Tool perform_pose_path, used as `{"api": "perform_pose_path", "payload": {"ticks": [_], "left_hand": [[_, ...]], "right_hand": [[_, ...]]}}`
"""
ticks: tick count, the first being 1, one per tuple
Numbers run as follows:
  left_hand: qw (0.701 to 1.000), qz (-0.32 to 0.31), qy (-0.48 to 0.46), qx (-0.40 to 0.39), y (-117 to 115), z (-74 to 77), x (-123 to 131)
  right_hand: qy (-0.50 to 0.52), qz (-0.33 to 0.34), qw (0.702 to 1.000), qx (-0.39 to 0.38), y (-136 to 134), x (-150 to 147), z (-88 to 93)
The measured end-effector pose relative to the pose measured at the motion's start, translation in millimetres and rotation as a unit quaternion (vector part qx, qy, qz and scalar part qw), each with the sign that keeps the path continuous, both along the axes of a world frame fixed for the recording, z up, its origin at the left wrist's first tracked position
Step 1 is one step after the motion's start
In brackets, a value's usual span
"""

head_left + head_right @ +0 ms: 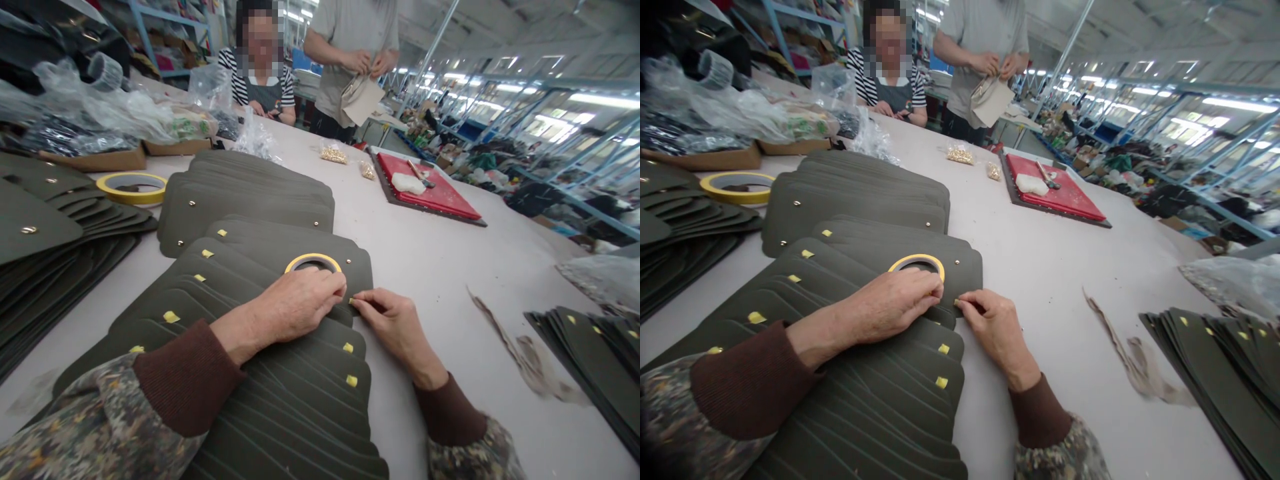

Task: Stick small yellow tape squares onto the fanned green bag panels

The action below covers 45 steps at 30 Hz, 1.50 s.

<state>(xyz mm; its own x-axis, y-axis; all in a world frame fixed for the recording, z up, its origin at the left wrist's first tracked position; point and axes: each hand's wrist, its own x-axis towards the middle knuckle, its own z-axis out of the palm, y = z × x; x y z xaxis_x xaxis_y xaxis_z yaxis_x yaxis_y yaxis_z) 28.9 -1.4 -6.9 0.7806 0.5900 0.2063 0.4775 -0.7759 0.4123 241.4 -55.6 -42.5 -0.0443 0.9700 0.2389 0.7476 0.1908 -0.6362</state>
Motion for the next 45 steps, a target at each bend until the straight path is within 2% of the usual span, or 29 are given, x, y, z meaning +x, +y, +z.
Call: {"api": "perform_pose_path", "payload": {"ticks": [4, 10, 12, 15, 19, 23, 30, 33, 36, 40, 42, 45], "left_hand": [[1.0, -0.004, -0.019, -0.006, 2, -1.2, -3], [0.994, 0.057, -0.092, -0.012, 3, -2.7, -7], [0.995, 0.06, -0.081, -0.009, 2, -1.8, -7], [0.996, 0.067, -0.057, 0.0, 0, -1.4, -6], [0.996, 0.076, -0.039, 0.007, -3, -3.1, -5], [0.997, 0.071, -0.043, 0.001, -5, -4.7, -5], [0.995, 0.059, -0.072, -0.026, -2, -2.6, -5], [0.995, 0.058, -0.079, -0.017, -2, -1.1, -4], [0.995, 0.053, -0.089, 0.014, -6, -0.3, -2], [0.994, 0.074, -0.065, 0.056, -9, -3.4, 2], [0.993, 0.091, -0.004, 0.075, -8, -6.2, 3], [0.987, 0.096, 0.091, 0.096, -6, -9.1, 5]], "right_hand": [[-0.083, 0.008, 0.996, 0.027, 2, -6, 0.8], [-0.005, 0.108, 0.989, -0.097, 3, 3, 15.9], [0.029, 0.072, 0.995, -0.06, 3, 1, 19.9], [0.075, 0.028, 0.995, 0.058, 4, -10, 24.2], [0.064, 0.104, 0.98, 0.155, 5, -28, 29.1], [0.014, 0.121, 0.972, 0.199, 7, -36, 29.5], [-0.029, 0.055, 0.968, 0.245, 7, -40, 20.8], [-0.01, 0.023, 0.981, 0.193, 5, -43, 21.6], [0.097, -0.024, 0.992, 0.075, 6, -46, 25.2], [0.289, -0.098, 0.948, -0.089, 20, -35, 26.7], [0.319, -0.111, 0.933, -0.122, 30, -26, 24.7], [0.304, -0.103, 0.938, -0.131, 41, -15, 20.4]]}}
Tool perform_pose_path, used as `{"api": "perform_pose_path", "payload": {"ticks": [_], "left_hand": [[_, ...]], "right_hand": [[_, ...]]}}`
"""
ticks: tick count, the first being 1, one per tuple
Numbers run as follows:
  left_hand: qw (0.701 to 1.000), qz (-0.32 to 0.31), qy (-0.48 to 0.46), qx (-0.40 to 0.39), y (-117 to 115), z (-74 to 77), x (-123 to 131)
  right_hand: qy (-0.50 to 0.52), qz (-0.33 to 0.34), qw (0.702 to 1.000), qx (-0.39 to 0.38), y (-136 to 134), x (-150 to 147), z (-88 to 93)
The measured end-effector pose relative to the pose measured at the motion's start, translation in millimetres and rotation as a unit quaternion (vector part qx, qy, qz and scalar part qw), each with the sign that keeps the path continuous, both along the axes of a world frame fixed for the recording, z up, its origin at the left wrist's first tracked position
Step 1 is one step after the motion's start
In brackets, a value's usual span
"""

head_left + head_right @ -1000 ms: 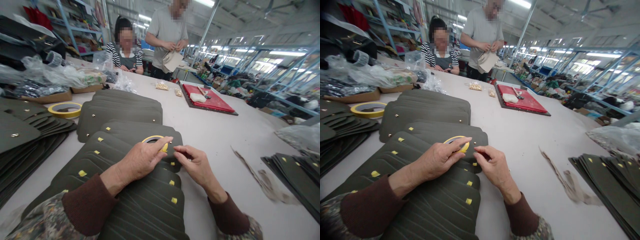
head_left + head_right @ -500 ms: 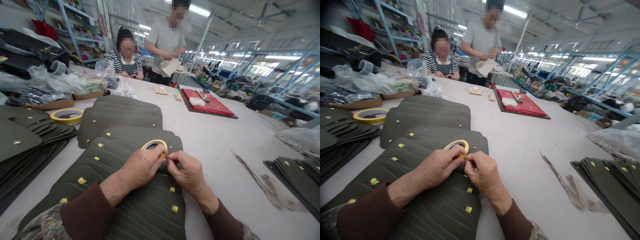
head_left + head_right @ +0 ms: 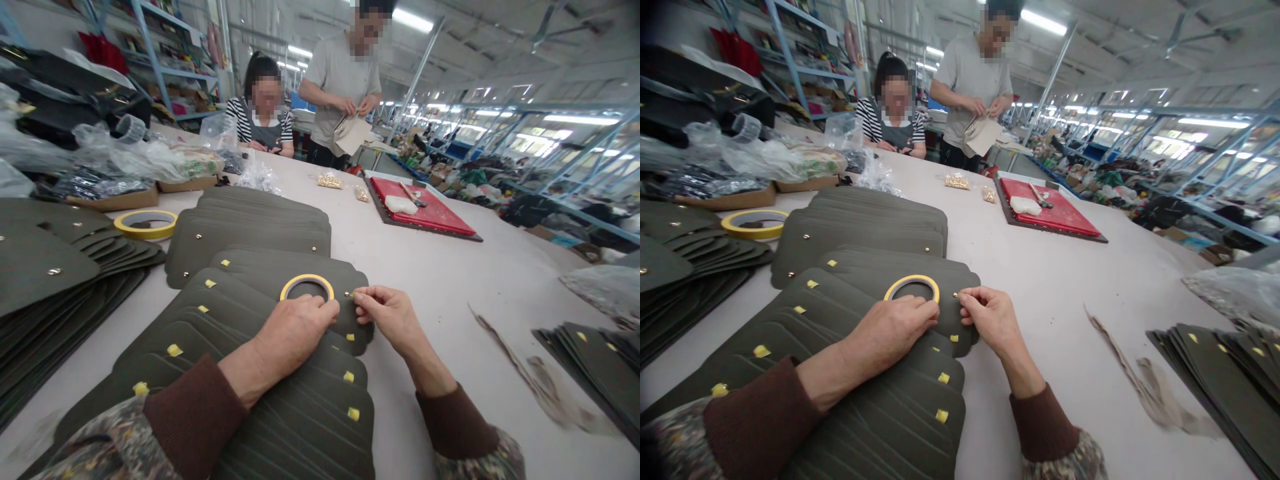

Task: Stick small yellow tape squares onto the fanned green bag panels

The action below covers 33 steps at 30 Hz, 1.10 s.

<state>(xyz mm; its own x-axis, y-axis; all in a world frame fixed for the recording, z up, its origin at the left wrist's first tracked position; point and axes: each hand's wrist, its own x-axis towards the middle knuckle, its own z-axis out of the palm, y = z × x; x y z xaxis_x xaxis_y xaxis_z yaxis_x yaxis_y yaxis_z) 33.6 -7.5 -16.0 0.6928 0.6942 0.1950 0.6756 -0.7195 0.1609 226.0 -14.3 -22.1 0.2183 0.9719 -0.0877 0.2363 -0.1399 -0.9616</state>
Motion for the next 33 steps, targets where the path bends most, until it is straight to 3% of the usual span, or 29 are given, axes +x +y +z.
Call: {"api": "perform_pose_path", "payload": {"ticks": [5, 12, 15, 21, 25, 28, 33], "left_hand": [[0.999, 0.001, 0.041, -0.002, 1, 0.3, 1], [0.999, -0.01, 0.036, -0.017, 3, 0.8, 1], [0.999, -0.013, 0.031, -0.02, 3, 0.3, 1], [0.999, -0.016, 0.004, -0.043, 3, 3.7, -1], [0.994, -0.029, -0.056, -0.084, 5, 7.9, -4], [0.991, -0.039, -0.087, -0.09, 8, 8.4, -9], [0.988, -0.009, -0.12, -0.094, 14, 5.6, -18]], "right_hand": [[-0.123, 0.024, 0.992, -0.006, 8, -3, -2.1], [-0.309, 0.041, 0.949, 0.044, 18, -8, 1.9], [-0.305, 0.039, 0.951, 0.037, 19, -5, -1.7], [-0.178, 0.03, 0.983, 0.044, 5, -1, -10.7], [-0.294, 0.022, 0.95, 0.098, 5, -5, -14.0], [-0.367, 0.025, 0.925, 0.098, 10, -7, -13.4], [-0.334, 0.009, 0.936, 0.111, 12, 0, -11.2]]}}
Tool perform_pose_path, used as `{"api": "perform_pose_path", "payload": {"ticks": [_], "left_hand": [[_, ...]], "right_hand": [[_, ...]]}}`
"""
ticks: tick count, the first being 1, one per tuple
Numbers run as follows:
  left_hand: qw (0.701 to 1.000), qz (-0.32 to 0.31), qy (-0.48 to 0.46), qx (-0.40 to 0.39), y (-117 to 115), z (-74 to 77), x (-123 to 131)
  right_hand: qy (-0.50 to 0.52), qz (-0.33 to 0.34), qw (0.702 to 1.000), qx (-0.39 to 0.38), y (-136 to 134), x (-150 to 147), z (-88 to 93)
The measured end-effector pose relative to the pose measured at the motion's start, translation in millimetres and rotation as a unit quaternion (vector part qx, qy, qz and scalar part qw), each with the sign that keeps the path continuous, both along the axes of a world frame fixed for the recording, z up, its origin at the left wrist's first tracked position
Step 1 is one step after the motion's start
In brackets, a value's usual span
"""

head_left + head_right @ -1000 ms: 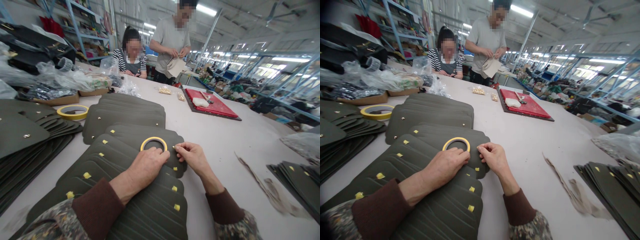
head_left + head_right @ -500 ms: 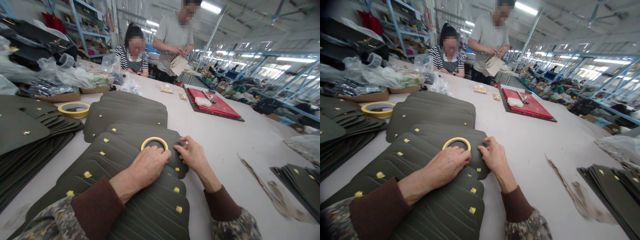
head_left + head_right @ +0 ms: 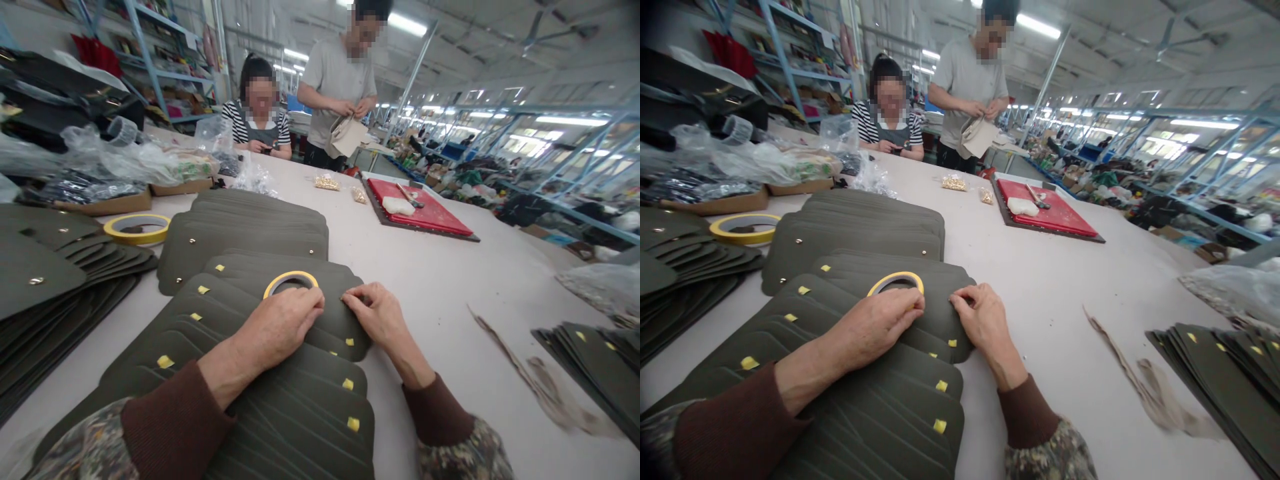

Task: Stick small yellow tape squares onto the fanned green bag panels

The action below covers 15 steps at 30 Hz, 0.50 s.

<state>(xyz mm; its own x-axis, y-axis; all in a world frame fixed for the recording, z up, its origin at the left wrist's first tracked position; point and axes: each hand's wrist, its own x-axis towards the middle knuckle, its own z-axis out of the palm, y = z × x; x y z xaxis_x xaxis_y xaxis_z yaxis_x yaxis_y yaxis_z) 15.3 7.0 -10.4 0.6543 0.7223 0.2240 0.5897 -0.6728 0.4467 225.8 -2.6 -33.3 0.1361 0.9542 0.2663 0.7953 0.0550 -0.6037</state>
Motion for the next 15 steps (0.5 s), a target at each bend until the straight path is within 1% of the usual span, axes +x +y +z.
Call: {"api": "perform_pose_path", "payload": {"ticks": [3, 6, 8, 9, 11, 15], "left_hand": [[0.999, 0.023, -0.019, 0.012, 2, 0.0, -2], [0.998, 0.041, -0.031, 0.019, 3, 0.9, -2], [0.998, 0.051, -0.034, 0.022, 5, 0.6, -2], [0.998, 0.054, -0.036, 0.023, 6, 0.1, -2], [0.998, 0.055, -0.035, 0.021, 9, -1.3, -2], [0.998, 0.059, -0.006, 0.005, 12, -0.7, -1]], "right_hand": [[0.118, -0.029, 0.993, 0.0, -2, 7, -1.2], [0.24, -0.03, 0.969, -0.045, -4, 11, 0.3], [0.288, -0.025, 0.954, -0.075, -6, 12, 4.0], [0.298, -0.018, 0.95, -0.089, -6, 13, 6.1], [0.287, 0.002, 0.951, -0.112, -8, 13, 8.8], [0.21, 0.026, 0.967, -0.14, -9, 13, 5.1]]}}
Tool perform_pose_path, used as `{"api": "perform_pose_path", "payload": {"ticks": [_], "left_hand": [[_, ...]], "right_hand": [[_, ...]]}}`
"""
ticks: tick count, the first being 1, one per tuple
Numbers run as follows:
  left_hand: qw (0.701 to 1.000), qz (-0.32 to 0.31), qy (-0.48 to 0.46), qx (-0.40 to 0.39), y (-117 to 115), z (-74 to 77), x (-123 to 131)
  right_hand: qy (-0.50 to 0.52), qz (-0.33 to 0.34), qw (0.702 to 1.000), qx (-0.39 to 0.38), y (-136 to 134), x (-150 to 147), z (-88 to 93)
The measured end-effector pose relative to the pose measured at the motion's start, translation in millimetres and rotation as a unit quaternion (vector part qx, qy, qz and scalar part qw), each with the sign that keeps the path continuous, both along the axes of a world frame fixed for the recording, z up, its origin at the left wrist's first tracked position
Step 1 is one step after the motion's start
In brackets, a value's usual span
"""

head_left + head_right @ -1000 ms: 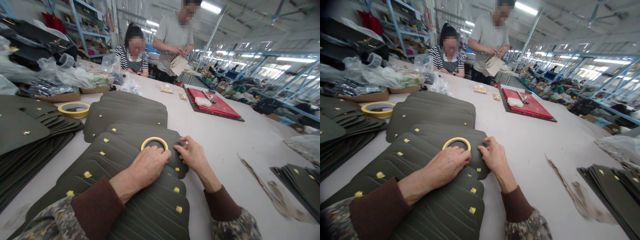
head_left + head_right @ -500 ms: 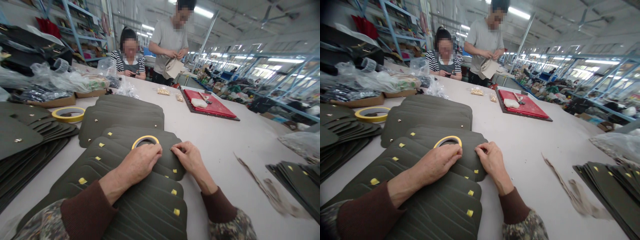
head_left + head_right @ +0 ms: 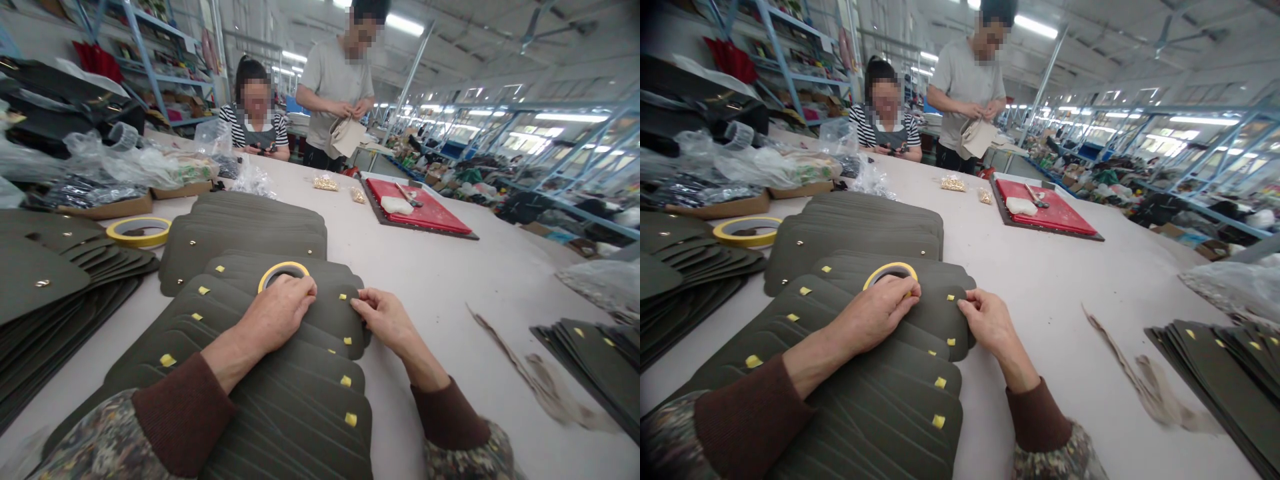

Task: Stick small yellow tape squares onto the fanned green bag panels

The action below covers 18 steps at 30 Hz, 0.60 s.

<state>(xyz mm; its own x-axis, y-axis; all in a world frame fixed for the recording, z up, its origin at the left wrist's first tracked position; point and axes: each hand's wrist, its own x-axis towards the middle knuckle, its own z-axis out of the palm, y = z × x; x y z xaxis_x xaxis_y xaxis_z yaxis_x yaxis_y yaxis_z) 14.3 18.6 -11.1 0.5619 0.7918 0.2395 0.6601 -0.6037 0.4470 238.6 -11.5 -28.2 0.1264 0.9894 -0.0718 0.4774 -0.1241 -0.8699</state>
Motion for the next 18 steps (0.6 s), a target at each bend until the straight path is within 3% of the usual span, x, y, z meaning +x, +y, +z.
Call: {"api": "perform_pose_path", "payload": {"ticks": [4, 10, 15, 18], "left_hand": [[1.0, -0.013, -0.003, 0.001, -6, 7.8, -3], [0.994, -0.087, -0.064, 0.009, -12, 19.2, -12], [0.995, -0.099, -0.007, -0.018, -10, 16.1, -11], [0.994, -0.095, 0.051, -0.036, -10, 12.4, -9]], "right_hand": [[0.023, -0.006, 1.0, -0.017, 0, 0, -2.5], [0.141, -0.002, 0.988, -0.06, 0, -2, 5.8], [0.142, -0.032, 0.989, -0.028, 0, -9, 5.9], [0.153, -0.033, 0.986, -0.05, 1, -11, 2.8]]}}
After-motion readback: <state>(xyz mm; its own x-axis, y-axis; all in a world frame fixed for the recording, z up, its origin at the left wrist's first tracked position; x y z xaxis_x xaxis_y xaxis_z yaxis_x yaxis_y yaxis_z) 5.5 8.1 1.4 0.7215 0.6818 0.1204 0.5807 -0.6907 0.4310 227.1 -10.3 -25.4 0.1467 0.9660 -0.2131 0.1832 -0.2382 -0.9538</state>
